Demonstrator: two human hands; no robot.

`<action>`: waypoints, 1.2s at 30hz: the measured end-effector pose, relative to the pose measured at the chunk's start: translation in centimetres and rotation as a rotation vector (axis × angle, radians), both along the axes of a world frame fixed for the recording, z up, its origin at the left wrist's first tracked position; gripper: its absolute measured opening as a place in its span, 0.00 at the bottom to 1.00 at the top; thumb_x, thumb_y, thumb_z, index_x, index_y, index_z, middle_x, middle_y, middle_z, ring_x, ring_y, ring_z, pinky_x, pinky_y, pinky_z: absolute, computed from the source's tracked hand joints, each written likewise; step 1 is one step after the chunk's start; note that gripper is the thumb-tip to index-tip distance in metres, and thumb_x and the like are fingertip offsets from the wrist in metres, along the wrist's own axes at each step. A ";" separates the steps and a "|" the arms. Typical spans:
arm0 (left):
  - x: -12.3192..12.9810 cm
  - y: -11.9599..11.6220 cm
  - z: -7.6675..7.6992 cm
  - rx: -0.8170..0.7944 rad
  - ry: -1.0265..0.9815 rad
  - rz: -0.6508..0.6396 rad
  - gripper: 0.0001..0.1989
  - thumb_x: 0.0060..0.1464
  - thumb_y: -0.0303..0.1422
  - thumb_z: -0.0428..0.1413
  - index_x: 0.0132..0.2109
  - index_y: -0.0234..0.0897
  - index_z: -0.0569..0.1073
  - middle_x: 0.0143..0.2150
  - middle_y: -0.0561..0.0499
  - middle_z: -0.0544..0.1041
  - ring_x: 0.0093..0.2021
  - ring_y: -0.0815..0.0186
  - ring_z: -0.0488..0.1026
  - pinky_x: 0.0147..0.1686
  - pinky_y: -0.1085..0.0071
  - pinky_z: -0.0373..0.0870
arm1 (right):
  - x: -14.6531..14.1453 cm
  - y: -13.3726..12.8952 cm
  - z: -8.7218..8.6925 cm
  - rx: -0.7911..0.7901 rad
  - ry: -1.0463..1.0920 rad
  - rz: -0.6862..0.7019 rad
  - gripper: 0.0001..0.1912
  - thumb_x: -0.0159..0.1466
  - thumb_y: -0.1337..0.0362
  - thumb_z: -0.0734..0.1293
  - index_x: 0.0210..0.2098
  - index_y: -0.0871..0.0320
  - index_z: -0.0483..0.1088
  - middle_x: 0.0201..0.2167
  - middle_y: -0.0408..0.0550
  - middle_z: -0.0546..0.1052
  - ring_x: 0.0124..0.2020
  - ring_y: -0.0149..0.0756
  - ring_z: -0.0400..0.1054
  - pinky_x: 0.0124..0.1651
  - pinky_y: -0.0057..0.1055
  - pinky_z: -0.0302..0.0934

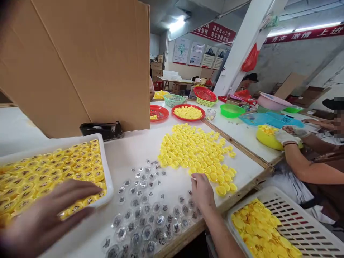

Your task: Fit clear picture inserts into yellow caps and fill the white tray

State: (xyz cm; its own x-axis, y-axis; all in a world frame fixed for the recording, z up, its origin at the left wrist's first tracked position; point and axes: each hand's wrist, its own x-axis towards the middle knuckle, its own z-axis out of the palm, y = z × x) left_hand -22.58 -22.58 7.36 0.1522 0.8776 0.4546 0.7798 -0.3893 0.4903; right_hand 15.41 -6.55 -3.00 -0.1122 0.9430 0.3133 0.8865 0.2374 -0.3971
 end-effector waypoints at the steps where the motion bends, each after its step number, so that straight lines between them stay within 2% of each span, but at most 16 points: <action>1: 3.2 0.3 -0.9 -0.084 -0.033 -0.034 0.16 0.50 0.34 0.58 0.47 0.49 0.75 0.45 0.48 0.76 0.42 0.59 0.73 0.40 0.67 0.71 | 0.4 0.7 0.3 -0.014 -0.033 -0.021 0.12 0.63 0.66 0.57 0.42 0.61 0.69 0.40 0.56 0.71 0.44 0.43 0.67 0.45 0.38 0.62; 3: 8.1 1.5 -2.6 -0.271 -0.134 -0.064 0.12 0.52 0.35 0.57 0.45 0.48 0.77 0.43 0.46 0.77 0.42 0.58 0.73 0.41 0.65 0.71 | 0.7 2.1 0.7 -0.057 -0.097 -0.056 0.13 0.64 0.65 0.58 0.44 0.62 0.68 0.41 0.58 0.71 0.43 0.45 0.68 0.42 0.38 0.61; 5: 11.2 2.6 -4.1 -0.424 -0.234 -0.062 0.11 0.51 0.35 0.57 0.43 0.48 0.78 0.42 0.45 0.77 0.42 0.57 0.73 0.42 0.64 0.69 | 0.7 3.0 0.9 -0.113 -0.151 -0.080 0.12 0.63 0.63 0.60 0.43 0.62 0.69 0.39 0.57 0.71 0.40 0.45 0.69 0.38 0.36 0.60; 7: 13.2 3.5 -5.1 -0.525 -0.288 -0.076 0.10 0.51 0.34 0.57 0.42 0.48 0.78 0.41 0.45 0.77 0.42 0.56 0.72 0.43 0.64 0.68 | 0.4 3.7 1.1 -0.167 -0.187 -0.096 0.10 0.63 0.62 0.62 0.40 0.61 0.70 0.37 0.56 0.71 0.37 0.44 0.69 0.34 0.34 0.58; 10: 14.5 4.1 -6.0 -0.612 -0.323 -0.072 0.11 0.49 0.32 0.57 0.41 0.46 0.78 0.39 0.46 0.77 0.39 0.57 0.72 0.40 0.65 0.67 | 0.2 4.1 1.3 -0.222 -0.204 -0.092 0.10 0.62 0.62 0.62 0.39 0.61 0.69 0.37 0.56 0.71 0.37 0.43 0.69 0.33 0.33 0.56; 12: 14.9 4.4 -6.5 -0.661 -0.393 -0.005 0.11 0.48 0.30 0.57 0.40 0.43 0.78 0.38 0.46 0.77 0.37 0.59 0.72 0.38 0.67 0.66 | 0.1 4.0 1.5 -0.243 -0.195 -0.054 0.10 0.62 0.63 0.62 0.40 0.62 0.69 0.37 0.55 0.71 0.37 0.43 0.68 0.33 0.32 0.55; 14: 15.1 4.7 -7.2 -0.735 -0.545 0.070 0.12 0.49 0.31 0.56 0.42 0.39 0.76 0.37 0.46 0.76 0.34 0.61 0.72 0.35 0.67 0.67 | -0.3 3.4 1.6 -0.259 -0.181 0.010 0.10 0.61 0.63 0.62 0.39 0.61 0.69 0.35 0.53 0.71 0.35 0.41 0.67 0.32 0.31 0.54; 17: 15.3 5.1 -8.0 -0.851 -0.854 0.135 0.14 0.52 0.35 0.55 0.46 0.35 0.72 0.35 0.46 0.75 0.31 0.63 0.72 0.33 0.68 0.69 | -1.7 1.7 2.2 -0.278 -0.159 0.138 0.07 0.58 0.65 0.64 0.36 0.60 0.68 0.33 0.49 0.71 0.31 0.36 0.66 0.31 0.30 0.52; 20: 15.3 5.4 -8.1 -0.884 -1.188 0.199 0.17 0.54 0.38 0.55 0.49 0.35 0.69 0.39 0.45 0.74 0.33 0.64 0.74 0.35 0.67 0.71 | -4.2 -1.1 3.3 -0.273 -0.117 0.301 0.08 0.57 0.67 0.65 0.38 0.59 0.67 0.35 0.47 0.70 0.30 0.33 0.65 0.33 0.28 0.54; 22: 15.1 5.5 -7.9 -0.931 -1.404 0.172 0.20 0.55 0.41 0.54 0.51 0.35 0.68 0.40 0.44 0.74 0.32 0.64 0.75 0.34 0.69 0.72 | -6.2 -2.9 4.3 -0.264 -0.082 0.430 0.09 0.57 0.67 0.65 0.39 0.57 0.67 0.36 0.45 0.70 0.32 0.32 0.65 0.35 0.27 0.56; 24: 14.7 5.5 -7.7 -1.011 -1.554 0.050 0.20 0.56 0.42 0.54 0.50 0.33 0.69 0.35 0.44 0.75 0.30 0.66 0.75 0.30 0.74 0.71 | -7.8 -4.0 5.2 -0.270 -0.010 0.576 0.10 0.56 0.68 0.66 0.38 0.56 0.67 0.36 0.43 0.70 0.33 0.31 0.66 0.36 0.25 0.57; 26: 14.0 5.3 -7.7 -1.026 -1.645 -0.054 0.17 0.56 0.39 0.55 0.47 0.32 0.71 0.32 0.45 0.75 0.27 0.69 0.74 0.25 0.79 0.68 | -8.8 -4.1 5.5 -0.307 0.085 0.696 0.10 0.55 0.68 0.68 0.38 0.54 0.68 0.35 0.41 0.70 0.32 0.30 0.66 0.34 0.24 0.58; 27: 13.6 5.1 -7.7 -1.006 -1.681 -0.067 0.15 0.55 0.37 0.56 0.46 0.32 0.71 0.32 0.46 0.75 0.27 0.70 0.74 0.23 0.80 0.68 | -9.1 -3.7 5.4 -0.324 0.121 0.720 0.11 0.55 0.68 0.69 0.38 0.54 0.69 0.34 0.41 0.70 0.31 0.29 0.66 0.33 0.24 0.59; 31: 12.1 4.7 -8.0 -0.897 -1.783 0.030 0.13 0.55 0.34 0.57 0.46 0.34 0.69 0.38 0.43 0.77 0.29 0.69 0.74 0.25 0.79 0.69 | -9.6 -1.0 3.6 -0.299 0.092 0.592 0.12 0.58 0.67 0.68 0.42 0.57 0.70 0.37 0.46 0.69 0.35 0.34 0.67 0.39 0.30 0.61; 33: 11.6 4.7 -8.1 -0.851 -1.801 0.050 0.12 0.55 0.34 0.57 0.45 0.35 0.69 0.40 0.42 0.77 0.28 0.70 0.73 0.23 0.79 0.68 | -10.0 0.0 2.4 -0.283 0.047 0.543 0.11 0.57 0.70 0.68 0.40 0.59 0.71 0.37 0.49 0.69 0.39 0.40 0.66 0.43 0.34 0.60; 36: 11.1 4.7 -8.1 -0.800 -1.828 0.022 0.11 0.54 0.33 0.58 0.43 0.35 0.68 0.42 0.43 0.76 0.27 0.71 0.72 0.23 0.80 0.68 | -10.4 0.5 1.3 -0.299 0.016 0.527 0.09 0.56 0.74 0.67 0.36 0.58 0.72 0.36 0.49 0.69 0.41 0.41 0.66 0.45 0.34 0.59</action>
State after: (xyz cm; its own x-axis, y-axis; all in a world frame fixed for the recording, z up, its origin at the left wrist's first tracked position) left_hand -11.44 -17.83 -0.74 0.0358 0.9181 -0.3947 -0.7546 0.2837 0.5916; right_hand 5.01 -6.06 -1.70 -0.5859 0.8089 0.0485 0.6730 0.5191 -0.5269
